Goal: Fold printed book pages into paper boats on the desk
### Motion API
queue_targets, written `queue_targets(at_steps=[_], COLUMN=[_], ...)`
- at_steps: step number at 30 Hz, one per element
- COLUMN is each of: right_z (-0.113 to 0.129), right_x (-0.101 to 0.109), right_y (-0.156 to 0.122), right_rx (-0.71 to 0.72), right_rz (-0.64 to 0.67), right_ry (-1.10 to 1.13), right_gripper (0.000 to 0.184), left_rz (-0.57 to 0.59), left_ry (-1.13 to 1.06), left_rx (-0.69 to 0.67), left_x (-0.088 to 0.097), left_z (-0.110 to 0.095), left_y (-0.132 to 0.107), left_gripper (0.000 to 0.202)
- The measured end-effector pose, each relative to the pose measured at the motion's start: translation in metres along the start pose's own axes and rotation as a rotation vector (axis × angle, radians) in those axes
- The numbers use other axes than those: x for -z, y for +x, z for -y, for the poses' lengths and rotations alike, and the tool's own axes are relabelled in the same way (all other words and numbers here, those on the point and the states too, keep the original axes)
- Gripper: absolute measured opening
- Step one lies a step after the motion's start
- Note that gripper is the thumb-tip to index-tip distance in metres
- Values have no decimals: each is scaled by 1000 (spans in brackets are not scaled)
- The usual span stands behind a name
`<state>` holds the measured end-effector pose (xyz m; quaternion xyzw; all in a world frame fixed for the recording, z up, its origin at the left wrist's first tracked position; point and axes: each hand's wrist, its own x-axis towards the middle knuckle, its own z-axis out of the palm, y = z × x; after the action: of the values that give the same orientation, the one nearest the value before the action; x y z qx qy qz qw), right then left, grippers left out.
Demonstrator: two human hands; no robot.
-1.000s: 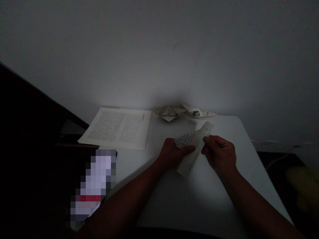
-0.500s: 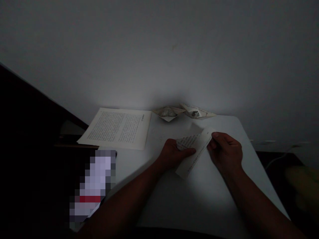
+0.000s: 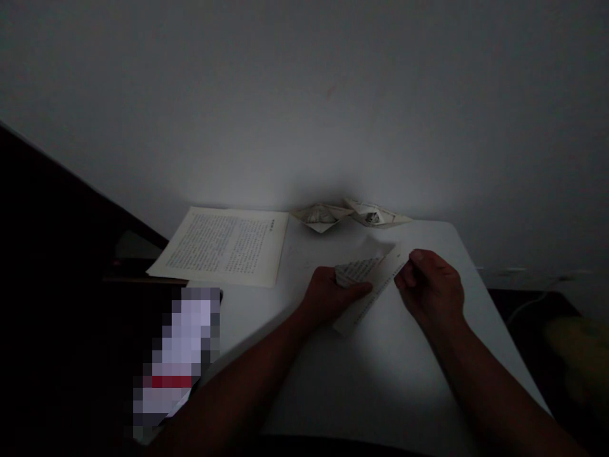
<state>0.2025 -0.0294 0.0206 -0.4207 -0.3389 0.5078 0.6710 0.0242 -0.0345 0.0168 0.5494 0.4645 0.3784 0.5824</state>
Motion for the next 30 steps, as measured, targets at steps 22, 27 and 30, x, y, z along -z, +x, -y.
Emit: queue_targets(at_steps=[22, 27, 30], right_z=[12, 7, 2], right_x=[1, 0, 4], right_y=[-6, -9, -11], right_rx=[-94, -24, 54], right_rz=[104, 162, 255], right_ry=[45, -62, -141], right_gripper=[17, 19, 15], left_rz=[-472, -187, -224], left_ry=[599, 499, 448], left_rx=[-1167, -832, -627], left_x=[-1, -23, -27], left_z=[-18, -5, -3], left_y=[-18, -24, -22], left_gripper=[38, 39, 31])
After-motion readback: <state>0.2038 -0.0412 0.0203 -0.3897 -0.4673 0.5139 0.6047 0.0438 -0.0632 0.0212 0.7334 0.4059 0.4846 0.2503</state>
